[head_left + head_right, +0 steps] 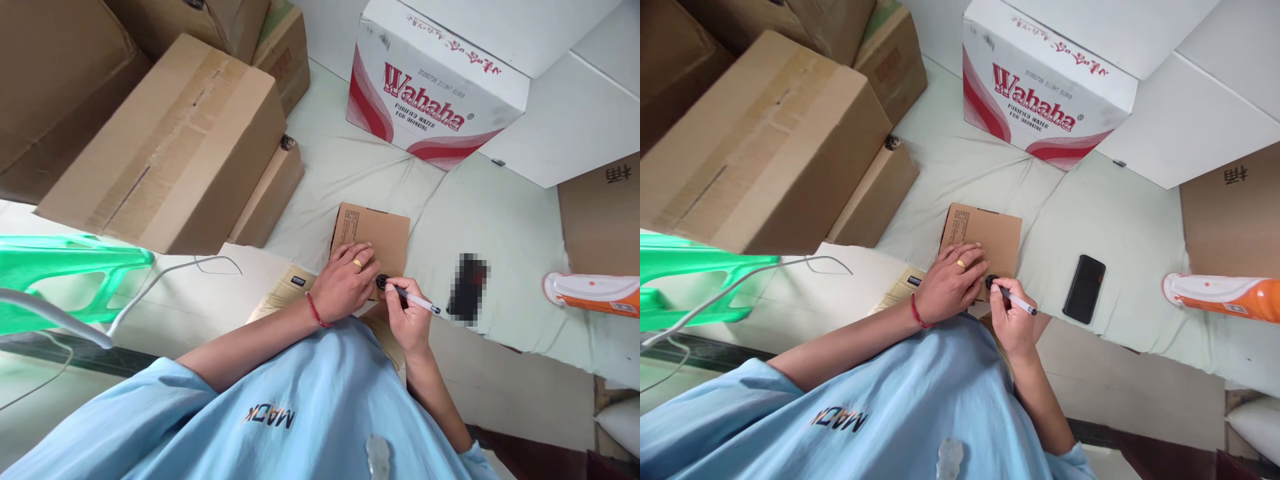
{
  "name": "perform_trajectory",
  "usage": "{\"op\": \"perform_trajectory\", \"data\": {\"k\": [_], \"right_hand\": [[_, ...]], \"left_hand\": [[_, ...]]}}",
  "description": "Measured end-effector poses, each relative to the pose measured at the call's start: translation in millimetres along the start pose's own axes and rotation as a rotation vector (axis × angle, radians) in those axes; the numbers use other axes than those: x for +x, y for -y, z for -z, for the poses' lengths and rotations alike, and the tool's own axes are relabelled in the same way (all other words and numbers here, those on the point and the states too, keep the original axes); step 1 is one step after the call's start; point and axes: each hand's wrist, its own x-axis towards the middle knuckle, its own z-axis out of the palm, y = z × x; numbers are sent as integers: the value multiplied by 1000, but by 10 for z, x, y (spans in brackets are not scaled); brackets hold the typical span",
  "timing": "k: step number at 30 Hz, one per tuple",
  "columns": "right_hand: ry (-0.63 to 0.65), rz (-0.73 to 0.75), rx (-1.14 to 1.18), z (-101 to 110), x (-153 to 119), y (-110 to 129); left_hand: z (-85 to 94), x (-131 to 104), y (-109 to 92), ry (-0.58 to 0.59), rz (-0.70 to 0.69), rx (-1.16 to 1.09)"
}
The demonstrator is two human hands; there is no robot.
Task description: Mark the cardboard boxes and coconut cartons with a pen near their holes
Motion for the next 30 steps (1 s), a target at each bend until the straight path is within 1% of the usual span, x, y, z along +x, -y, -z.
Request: {"op": "perform_trajectory", "data": {"k": [4, 9, 13, 25, 30], "right_hand": [[7, 18, 5, 6, -2, -19], [24, 5, -2, 8, -18, -42], [21, 13, 2, 12, -25, -44], [-8, 49, 5, 9, -19, -23], [-53, 62, 10, 3, -17, -18]], "left_hand": [[3, 6, -1, -31, -14, 20], [3, 7, -2, -22, -11, 18], [0, 7, -5, -42, -12, 18], [-11, -5, 4, -50, -20, 15], [-3, 3, 2, -53, -23, 20]]}}
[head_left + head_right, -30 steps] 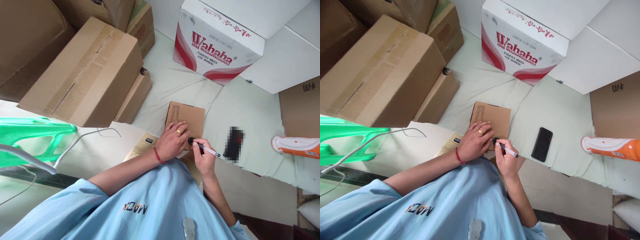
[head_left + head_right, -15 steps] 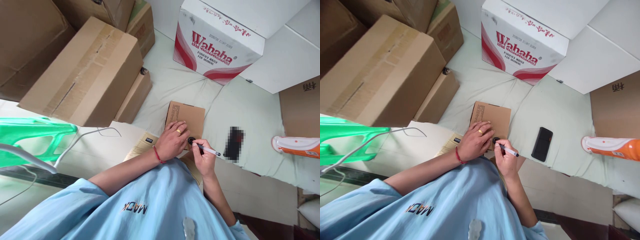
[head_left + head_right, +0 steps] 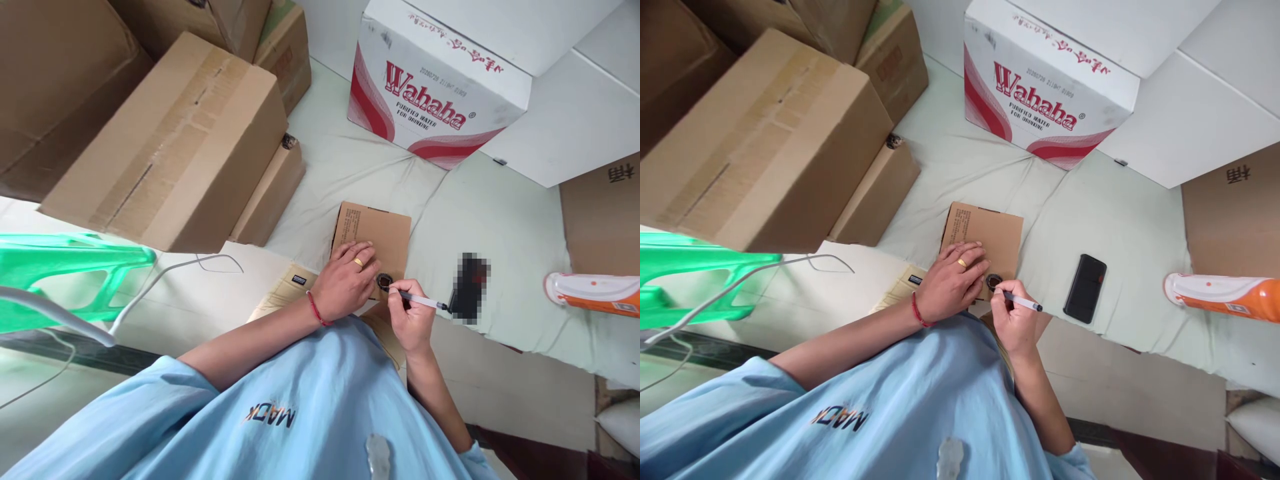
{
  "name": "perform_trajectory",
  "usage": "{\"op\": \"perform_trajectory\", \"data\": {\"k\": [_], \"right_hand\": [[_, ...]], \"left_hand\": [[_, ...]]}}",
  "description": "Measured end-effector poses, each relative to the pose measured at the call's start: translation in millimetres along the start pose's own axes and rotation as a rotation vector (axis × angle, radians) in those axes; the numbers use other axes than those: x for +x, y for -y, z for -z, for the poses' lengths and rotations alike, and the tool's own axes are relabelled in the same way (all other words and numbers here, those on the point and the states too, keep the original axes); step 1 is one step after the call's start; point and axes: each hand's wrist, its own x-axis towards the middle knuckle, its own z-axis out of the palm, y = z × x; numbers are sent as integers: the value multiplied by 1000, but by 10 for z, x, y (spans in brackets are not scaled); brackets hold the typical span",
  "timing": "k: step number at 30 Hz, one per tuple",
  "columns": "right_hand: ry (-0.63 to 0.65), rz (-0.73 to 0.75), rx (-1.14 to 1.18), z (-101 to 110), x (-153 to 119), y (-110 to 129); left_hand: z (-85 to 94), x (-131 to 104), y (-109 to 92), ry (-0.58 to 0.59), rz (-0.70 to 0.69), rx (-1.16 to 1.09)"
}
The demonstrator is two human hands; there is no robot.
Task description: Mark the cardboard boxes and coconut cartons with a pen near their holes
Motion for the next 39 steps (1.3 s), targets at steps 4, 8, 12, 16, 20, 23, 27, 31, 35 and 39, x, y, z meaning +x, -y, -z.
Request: {"op": "perform_trajectory", "data": {"k": [4, 8, 12, 16, 20, 23, 27, 31, 35, 39], "right_hand": [[-34, 10, 16, -7, -10, -1], [-1, 11, 17, -4, -8, 22], [30, 16, -2, 7, 12, 51], [49, -2, -11, 17, 24, 54], [47, -8, -17, 18, 17, 42], [15, 10, -10, 8, 7, 32], [0, 24, 5, -3, 1, 28], [32, 5, 4, 6, 5, 41], [50, 2, -4, 21, 11, 43], [38, 8, -6, 20, 3, 30]], "left_hand": [[6, 1, -2, 1, 0, -2], [2, -2, -4, -5, -3, 1], [-8, -6, 0, -6, -2, 5], [-11, -11, 5, 18, 9, -3], [-6, -12, 6, 16, 4, -9], [-2, -9, 4, 14, 2, -11], [1, -3, 0, 3, 2, -7], [-4, -3, 0, 2, 0, -2], [-11, -11, 2, 27, 13, -20], [-4, -13, -1, 35, 18, -33]]}}
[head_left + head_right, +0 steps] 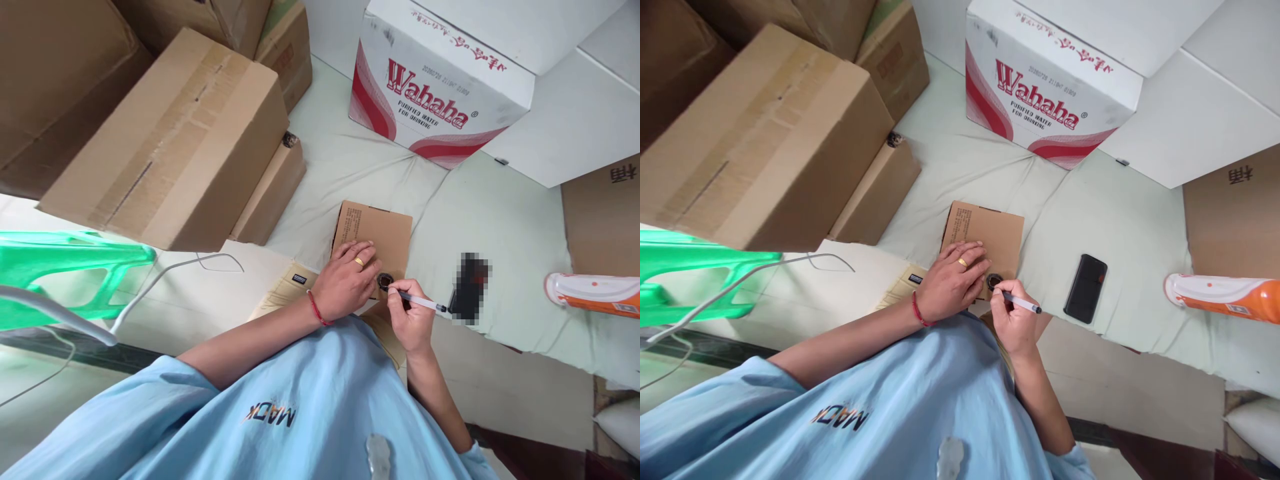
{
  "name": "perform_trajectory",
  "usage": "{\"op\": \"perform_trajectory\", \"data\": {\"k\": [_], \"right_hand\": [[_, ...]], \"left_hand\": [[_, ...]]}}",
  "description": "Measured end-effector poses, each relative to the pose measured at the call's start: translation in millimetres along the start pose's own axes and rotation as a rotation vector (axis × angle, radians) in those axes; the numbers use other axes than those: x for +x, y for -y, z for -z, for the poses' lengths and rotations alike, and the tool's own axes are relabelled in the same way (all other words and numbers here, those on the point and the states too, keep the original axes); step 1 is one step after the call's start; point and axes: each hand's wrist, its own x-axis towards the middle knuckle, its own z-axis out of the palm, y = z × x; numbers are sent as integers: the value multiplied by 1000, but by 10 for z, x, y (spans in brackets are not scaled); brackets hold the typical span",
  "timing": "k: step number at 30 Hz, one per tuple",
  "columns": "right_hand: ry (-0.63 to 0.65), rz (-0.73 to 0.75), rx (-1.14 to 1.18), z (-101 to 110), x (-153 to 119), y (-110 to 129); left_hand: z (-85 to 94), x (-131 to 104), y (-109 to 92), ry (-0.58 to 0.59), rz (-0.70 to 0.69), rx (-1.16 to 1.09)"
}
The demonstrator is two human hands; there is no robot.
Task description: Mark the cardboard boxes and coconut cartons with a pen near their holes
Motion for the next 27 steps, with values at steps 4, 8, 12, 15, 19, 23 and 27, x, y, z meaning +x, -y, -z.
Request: {"op": "perform_trajectory", "data": {"k": [4, 8, 12, 15, 19, 23, 27], "right_hand": [[-49, -4, 13, -16, -19, -8], [-55, -24, 28, -21, -31, -8], [-11, -22, 34, -6, -22, -2], [-7, -13, 22, 2, -12, -6], [-46, -19, 16, -5, -10, -17], [-74, -26, 25, -18, -20, -8], [-26, -26, 26, -14, -25, 4]], "left_hand": [[12, 3, 1, 15, -1, 0], [10, 3, 3, 15, -4, 15], [4, 3, 2, 12, -1, 18], [5, 4, 1, 0, -7, 29], [10, 3, -2, -17, -16, 43], [13, 4, -5, -5, -13, 31], [16, 11, -6, -7, -8, 25]]}}
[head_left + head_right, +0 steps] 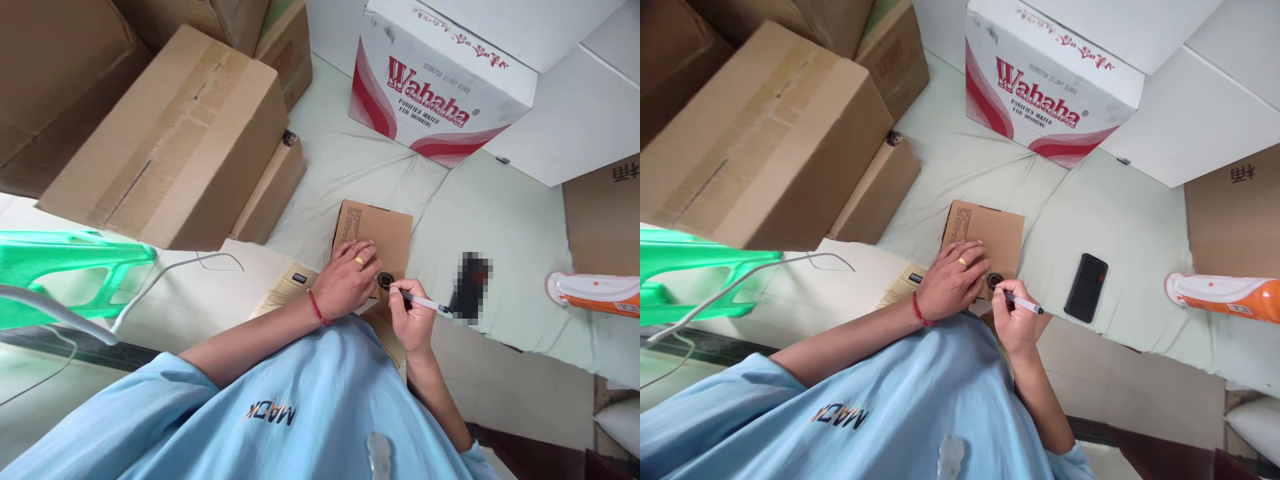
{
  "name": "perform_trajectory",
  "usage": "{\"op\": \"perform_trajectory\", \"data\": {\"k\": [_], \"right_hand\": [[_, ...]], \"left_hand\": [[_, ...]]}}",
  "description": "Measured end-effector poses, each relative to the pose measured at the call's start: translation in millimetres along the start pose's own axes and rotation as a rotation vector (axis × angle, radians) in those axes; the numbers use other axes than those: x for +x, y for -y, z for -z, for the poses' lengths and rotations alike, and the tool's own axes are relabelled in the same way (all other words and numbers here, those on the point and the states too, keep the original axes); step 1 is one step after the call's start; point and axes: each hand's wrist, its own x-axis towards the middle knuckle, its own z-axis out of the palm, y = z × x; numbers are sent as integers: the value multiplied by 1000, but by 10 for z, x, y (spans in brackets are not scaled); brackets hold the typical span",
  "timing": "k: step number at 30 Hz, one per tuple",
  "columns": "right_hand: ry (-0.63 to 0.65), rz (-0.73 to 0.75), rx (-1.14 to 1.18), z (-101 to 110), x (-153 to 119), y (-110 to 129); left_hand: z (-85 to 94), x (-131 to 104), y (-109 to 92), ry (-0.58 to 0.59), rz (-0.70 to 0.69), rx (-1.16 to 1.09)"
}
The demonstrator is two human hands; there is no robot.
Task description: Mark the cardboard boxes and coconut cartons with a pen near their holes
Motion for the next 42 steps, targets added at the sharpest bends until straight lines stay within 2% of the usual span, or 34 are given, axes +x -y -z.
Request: {"op": "perform_trajectory", "data": {"k": [9, 14, 17, 21, 27, 33, 39, 42], "right_hand": [[-67, -7, -20, 1, 10, -6], [-4, -6, -2, -4, 2, 4], [-15, -9, -20, 6, 1, -6], [-75, -21, -75, 24, -1, -27], [-24, 4, -13, 18, -12, -16], [-107, -51, -42, 44, 1, -45], [-53, -54, -51, 54, 2, -65], [-96, -48, -47, 53, 13, -63]], "left_hand": [[-5, -6, 10, -1, -8, 6], [5, 0, 4, 24, 10, -30], [8, -1, 5, 38, 20, -51], [0, -7, 7, 29, 10, -30], [-14, -7, 4, -9, 0, -3], [-9, -10, 10, 19, 1, -21], [-5, -6, 7, -4, -6, 8], [-4, -2, 7, -20, -16, 14]]}}
